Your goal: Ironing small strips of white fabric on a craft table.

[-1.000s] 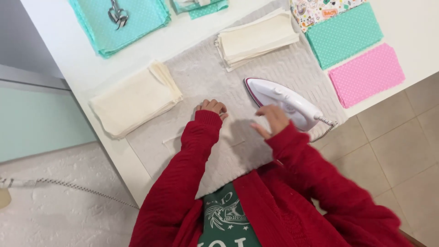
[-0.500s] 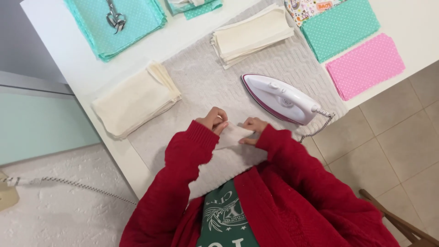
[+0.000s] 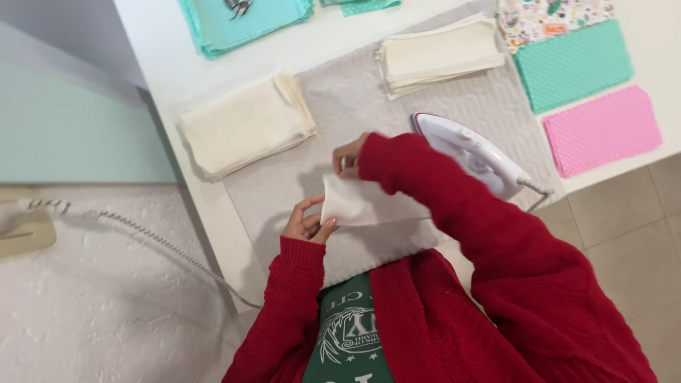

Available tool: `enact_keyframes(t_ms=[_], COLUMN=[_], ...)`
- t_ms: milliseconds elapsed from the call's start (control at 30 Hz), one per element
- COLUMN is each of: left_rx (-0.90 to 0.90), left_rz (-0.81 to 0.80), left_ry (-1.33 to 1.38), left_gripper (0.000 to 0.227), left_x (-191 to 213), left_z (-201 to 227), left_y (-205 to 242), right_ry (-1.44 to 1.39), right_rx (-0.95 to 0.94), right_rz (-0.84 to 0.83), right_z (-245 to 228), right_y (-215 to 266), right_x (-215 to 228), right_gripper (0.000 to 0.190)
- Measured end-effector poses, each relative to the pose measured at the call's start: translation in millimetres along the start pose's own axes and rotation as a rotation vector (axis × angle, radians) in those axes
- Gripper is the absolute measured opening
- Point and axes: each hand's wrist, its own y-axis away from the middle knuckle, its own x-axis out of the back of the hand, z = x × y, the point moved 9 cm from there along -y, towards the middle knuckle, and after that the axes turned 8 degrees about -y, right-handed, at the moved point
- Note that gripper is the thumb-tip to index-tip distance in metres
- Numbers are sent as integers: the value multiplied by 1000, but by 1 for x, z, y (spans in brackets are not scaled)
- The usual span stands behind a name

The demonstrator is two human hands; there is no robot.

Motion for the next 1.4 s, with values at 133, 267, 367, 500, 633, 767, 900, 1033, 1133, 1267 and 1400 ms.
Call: enact_keyframes(t_ms=[133, 267, 367, 500, 633, 767, 900, 1033, 1133, 1267, 1400], left_rx=[131, 125, 73, -32, -7, 11, 29, 41, 4, -274, -385], left_rz=[46, 85, 98, 91, 96, 141, 200, 249, 291, 342, 345], left_ry=[-39, -1, -20, -204, -249, -208, -248, -488, -683, -759, -830], left_gripper=[60, 73, 68, 60, 51, 46, 44, 42, 32, 17, 9], left_x=[35, 59, 63, 70, 78, 99, 106, 103, 103, 100, 98], left_z=[-55, -108, -95, -78, -59, -68, -76, -82, -76, -48, -41], left_y=[5, -24, -53, -80, -73, -69, -73, -88, -89, -78, -71], right_ry=[271, 355, 371, 532, 549, 483, 446, 486, 598, 655, 728], right_rx=[-273, -443, -445, -510, -613, -744, -731, -545, -427, -146, 64], right_rz=[-278, -336, -287, -332, -326, -229, -75, 215, 310, 525, 651], right_z=[64, 76, 86, 105, 107, 133, 173, 184, 166, 99, 88], right_y=[-43, -29, -7, 27, 56, 61, 64, 69, 75, 83, 92], right_x=[-90, -98, -69, -36, -12, -8, -7, 12, 11, 16, 9], right_gripper=[16, 53, 69, 68, 55, 39, 33, 22, 14, 14, 10])
